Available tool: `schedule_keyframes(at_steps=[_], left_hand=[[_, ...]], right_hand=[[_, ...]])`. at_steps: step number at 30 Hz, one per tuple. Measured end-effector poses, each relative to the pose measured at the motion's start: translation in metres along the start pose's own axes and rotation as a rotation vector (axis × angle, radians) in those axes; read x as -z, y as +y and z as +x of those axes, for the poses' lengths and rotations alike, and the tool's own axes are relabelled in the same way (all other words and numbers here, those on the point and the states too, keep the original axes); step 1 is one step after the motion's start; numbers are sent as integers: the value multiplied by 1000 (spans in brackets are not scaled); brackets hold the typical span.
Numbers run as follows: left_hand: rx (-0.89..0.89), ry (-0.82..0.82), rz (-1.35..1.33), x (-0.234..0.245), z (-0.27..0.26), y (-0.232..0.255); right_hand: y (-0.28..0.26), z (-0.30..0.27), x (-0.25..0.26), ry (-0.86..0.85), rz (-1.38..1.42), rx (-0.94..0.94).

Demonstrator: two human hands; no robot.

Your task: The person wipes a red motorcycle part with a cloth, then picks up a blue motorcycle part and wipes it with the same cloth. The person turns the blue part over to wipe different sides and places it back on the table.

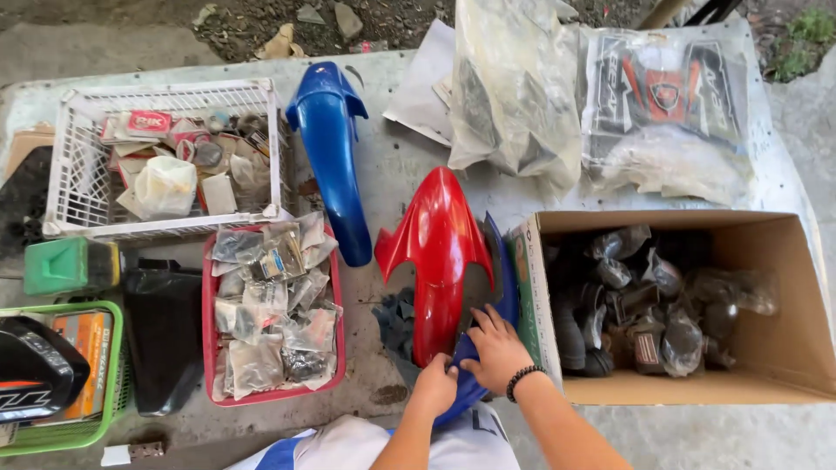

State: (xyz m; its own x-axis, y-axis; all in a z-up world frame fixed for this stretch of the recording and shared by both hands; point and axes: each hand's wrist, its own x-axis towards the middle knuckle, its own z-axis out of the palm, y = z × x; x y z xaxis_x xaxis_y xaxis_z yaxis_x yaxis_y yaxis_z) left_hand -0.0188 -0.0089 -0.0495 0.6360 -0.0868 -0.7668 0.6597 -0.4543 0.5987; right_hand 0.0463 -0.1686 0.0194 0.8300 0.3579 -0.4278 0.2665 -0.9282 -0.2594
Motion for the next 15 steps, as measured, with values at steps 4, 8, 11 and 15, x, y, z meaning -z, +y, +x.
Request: schedule_keyframes(at_steps=[4, 8, 11, 15], left_hand=[[-57, 48, -147, -16, 18, -15], [-240, 219, -165, -9, 16, -8], [-142, 215, -98, 27, -14, 37], [-59, 259, 21, 69, -38, 67]], right_hand=[[6, 2, 4, 63, 20, 50], [3, 6, 13, 171, 1, 93], [-6, 9, 36, 199, -11, 101], [-25, 5, 73, 235, 59, 180]])
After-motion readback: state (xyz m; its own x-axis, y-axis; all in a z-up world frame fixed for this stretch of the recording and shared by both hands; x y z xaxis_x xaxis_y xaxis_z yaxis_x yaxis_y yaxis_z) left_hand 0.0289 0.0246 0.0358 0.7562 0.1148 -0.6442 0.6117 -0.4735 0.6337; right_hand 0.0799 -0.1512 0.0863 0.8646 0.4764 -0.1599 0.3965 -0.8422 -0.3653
